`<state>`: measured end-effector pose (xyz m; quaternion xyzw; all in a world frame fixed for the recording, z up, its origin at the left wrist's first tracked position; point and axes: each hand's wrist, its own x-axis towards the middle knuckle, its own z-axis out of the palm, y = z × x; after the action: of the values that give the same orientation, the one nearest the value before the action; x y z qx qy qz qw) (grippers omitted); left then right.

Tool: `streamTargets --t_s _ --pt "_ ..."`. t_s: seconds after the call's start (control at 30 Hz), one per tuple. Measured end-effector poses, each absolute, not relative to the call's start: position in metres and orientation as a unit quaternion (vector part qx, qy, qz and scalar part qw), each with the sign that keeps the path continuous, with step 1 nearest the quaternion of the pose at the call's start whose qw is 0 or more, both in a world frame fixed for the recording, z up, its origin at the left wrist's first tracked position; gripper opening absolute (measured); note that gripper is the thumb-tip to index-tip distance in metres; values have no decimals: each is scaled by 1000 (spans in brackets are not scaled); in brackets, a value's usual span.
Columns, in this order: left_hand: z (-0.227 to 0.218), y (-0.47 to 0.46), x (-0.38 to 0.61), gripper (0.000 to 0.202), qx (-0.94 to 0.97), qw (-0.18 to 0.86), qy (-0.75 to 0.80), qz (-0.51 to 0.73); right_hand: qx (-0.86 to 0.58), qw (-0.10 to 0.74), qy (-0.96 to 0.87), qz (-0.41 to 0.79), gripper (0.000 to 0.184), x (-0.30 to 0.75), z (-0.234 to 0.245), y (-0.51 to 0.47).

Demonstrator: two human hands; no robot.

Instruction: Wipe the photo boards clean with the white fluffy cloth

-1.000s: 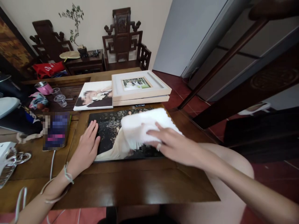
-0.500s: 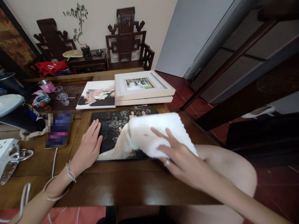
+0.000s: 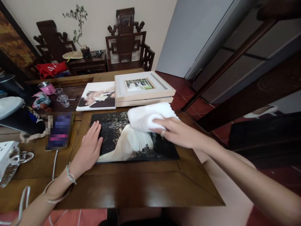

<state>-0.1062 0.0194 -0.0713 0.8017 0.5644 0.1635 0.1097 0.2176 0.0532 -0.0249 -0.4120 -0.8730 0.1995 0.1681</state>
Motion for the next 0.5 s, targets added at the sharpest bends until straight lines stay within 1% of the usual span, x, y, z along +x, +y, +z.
streamTargets --t_s 0.17,0.23,0.3,0.5 --pt "-71 19 -106 54 798 116 568 164 -454 186 -852 184 25 217 -29 91" --pt "-71 20 -105 54 799 114 567 168 -454 187 -851 184 22 214 -28 82" --pt "-71 20 -105 53 799 113 565 172 -447 185 -857 177 18 212 -29 60" --pt "-71 19 -105 53 799 111 564 175 -476 159 -851 154 21 219 -43 -42"
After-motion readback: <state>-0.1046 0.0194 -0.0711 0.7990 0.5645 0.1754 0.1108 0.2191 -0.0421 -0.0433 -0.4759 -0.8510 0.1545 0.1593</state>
